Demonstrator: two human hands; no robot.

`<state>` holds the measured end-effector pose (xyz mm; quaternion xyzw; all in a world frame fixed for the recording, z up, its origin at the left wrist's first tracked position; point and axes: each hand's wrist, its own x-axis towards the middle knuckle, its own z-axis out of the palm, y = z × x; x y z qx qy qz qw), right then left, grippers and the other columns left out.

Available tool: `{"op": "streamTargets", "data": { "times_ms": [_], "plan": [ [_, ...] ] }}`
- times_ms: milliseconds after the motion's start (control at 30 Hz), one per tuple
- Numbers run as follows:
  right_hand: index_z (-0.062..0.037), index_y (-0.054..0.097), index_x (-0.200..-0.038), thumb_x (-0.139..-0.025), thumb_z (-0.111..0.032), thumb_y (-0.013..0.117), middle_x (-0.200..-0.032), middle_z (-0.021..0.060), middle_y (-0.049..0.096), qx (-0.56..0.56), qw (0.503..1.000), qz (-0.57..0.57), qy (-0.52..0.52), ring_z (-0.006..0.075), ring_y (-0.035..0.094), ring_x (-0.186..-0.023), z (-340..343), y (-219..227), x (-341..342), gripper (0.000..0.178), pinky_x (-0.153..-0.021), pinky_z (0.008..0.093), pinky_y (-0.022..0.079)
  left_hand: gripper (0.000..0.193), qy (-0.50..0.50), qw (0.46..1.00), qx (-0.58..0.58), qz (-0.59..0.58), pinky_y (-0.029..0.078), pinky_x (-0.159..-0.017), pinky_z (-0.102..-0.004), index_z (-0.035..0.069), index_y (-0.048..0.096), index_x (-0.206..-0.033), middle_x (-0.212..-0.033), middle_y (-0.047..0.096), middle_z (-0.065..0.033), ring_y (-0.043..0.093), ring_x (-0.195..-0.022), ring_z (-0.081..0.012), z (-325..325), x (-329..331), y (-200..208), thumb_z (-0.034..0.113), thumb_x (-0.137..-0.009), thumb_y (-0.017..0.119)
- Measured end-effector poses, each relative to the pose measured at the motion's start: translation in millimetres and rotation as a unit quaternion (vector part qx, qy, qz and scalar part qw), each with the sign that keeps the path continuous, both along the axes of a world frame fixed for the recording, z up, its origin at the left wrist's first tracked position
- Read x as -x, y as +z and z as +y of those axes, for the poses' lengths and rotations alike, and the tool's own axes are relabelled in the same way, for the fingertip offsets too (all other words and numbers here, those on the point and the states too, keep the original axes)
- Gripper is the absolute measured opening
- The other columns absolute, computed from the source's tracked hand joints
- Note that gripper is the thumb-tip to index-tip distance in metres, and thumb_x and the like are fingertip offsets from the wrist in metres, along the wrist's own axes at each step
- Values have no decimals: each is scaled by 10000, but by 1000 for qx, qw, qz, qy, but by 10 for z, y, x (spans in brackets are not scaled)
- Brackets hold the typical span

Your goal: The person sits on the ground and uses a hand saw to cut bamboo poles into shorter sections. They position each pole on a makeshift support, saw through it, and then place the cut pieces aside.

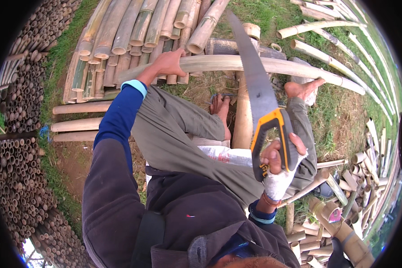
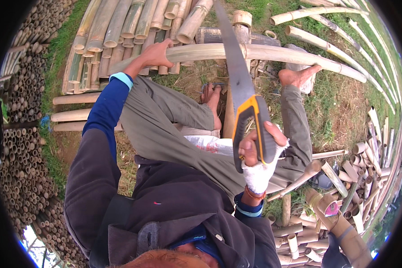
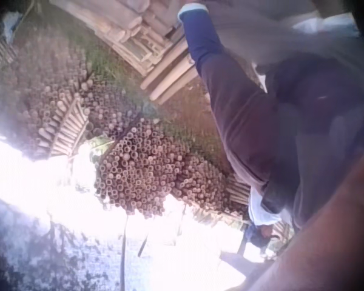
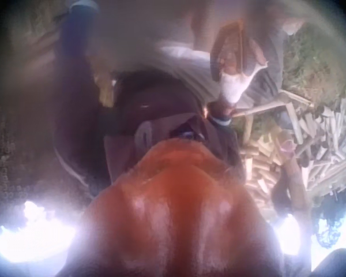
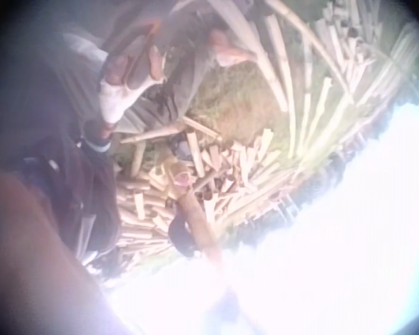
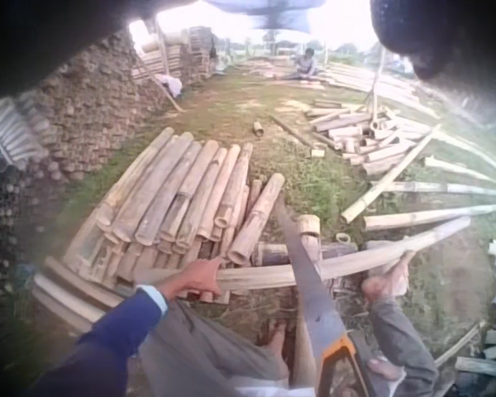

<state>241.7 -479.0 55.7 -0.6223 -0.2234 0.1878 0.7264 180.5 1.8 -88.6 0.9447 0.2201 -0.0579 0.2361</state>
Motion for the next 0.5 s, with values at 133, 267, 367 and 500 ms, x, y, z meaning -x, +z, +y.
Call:
{"op": "streamTargets", "data": {
  "times_ms": [133,267,367,500],
  "plan": [
    [-92,443,-1542,-1042,-137,723,-1015,71,561,62,996,-67,15,115,611,-738,168,-128,5,574,-706,277,533,873,-22,999,-8,-25,561,-943,-551,61,631,-1337,-1147,777,-254,738,-1095,-462,-271,-599,-123,482,-649,965],
    [-122,445,-1567,-1045,-147,729,-1044,60,554,144,965,-221,1,114,603,-803,157,-308,-111,595,-724,271,550,811,-52,990,-32,-124,560,-889,-540,28,635,-1298,-1065,771,-257,744,-1030,-446,-618,-1173,-354,459,-691,957],
    [-88,454,-1555,-1037,-147,714,-1070,62,548,161,954,-254,-5,114,608,-836,231,-443,-171,583,-775,278,551,785,-56,985,-17,-163,573,-893,-536,23,675,-1275,-1063,783,-245,747,-1023,-449,-709,-1313,-497,468,-694,961],
    [-69,468,-1540,-1008,-94,689,-1135,68,547,146,965,-215,-26,125,602,-945,526,-679,-274,576,-901,304,537,835,-61,988,-15,-141,592,-921,-534,54,727,-1330,-1087,801,-222,759,-1043,-442,-665,-1414,-468,519,-678,965]
  ]
}}
